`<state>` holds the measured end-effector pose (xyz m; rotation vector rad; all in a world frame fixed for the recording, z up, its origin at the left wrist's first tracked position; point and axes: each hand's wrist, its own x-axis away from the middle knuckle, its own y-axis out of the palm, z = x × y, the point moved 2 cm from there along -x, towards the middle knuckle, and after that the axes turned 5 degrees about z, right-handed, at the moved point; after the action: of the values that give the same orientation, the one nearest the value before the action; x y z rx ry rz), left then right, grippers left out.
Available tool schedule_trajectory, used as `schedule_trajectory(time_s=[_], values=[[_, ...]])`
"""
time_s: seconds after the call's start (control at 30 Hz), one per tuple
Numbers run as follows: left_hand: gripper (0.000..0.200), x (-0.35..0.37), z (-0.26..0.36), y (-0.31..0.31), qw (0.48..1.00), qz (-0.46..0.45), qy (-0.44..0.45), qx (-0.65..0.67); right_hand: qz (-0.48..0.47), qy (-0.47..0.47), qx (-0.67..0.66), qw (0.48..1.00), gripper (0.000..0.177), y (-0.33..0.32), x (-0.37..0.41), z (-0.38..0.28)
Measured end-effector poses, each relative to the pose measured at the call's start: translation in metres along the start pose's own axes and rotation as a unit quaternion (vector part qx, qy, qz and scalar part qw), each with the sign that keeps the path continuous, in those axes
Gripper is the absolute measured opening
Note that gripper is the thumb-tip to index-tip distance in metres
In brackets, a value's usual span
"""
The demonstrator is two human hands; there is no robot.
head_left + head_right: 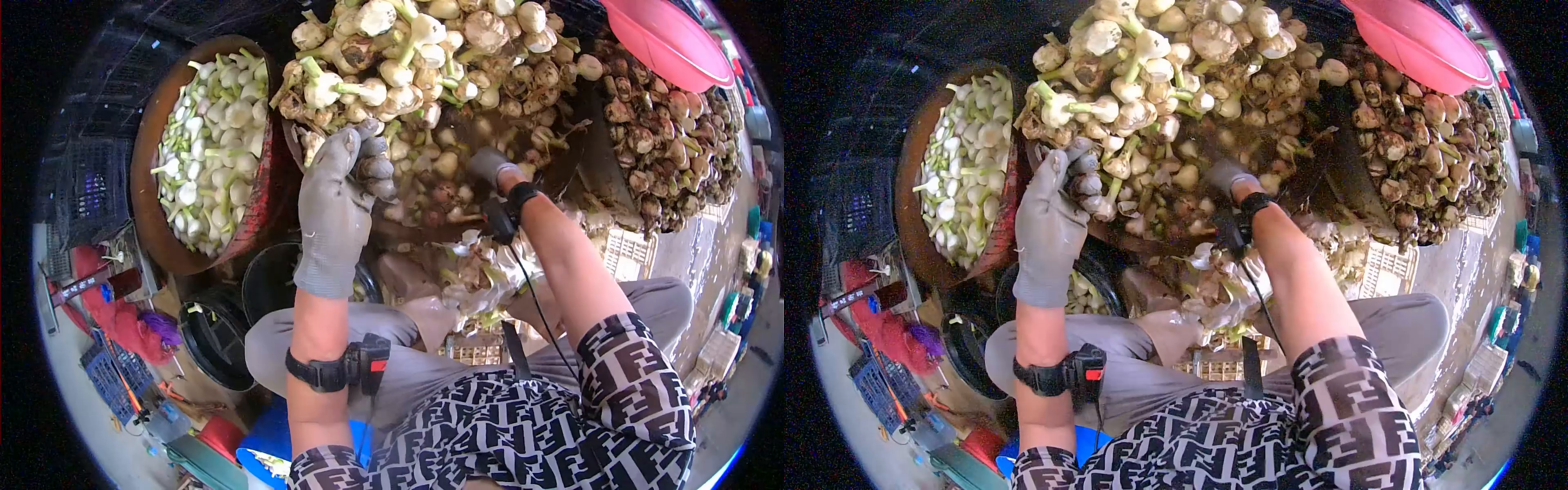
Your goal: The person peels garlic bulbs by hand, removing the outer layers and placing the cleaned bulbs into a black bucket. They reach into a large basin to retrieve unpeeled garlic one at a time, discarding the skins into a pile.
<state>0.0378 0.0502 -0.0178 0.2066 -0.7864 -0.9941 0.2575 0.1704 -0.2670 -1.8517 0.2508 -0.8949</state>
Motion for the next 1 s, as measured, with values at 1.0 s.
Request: schedule_trajectory(time_s=[1.0], values=[[0.053, 0.020, -0.073, 0.017, 0.767, -0.126, 0.244, -0.580, 0.196, 0.164, -0.793, 0.552, 0.020, -0.122, 0.151, -0.119]])
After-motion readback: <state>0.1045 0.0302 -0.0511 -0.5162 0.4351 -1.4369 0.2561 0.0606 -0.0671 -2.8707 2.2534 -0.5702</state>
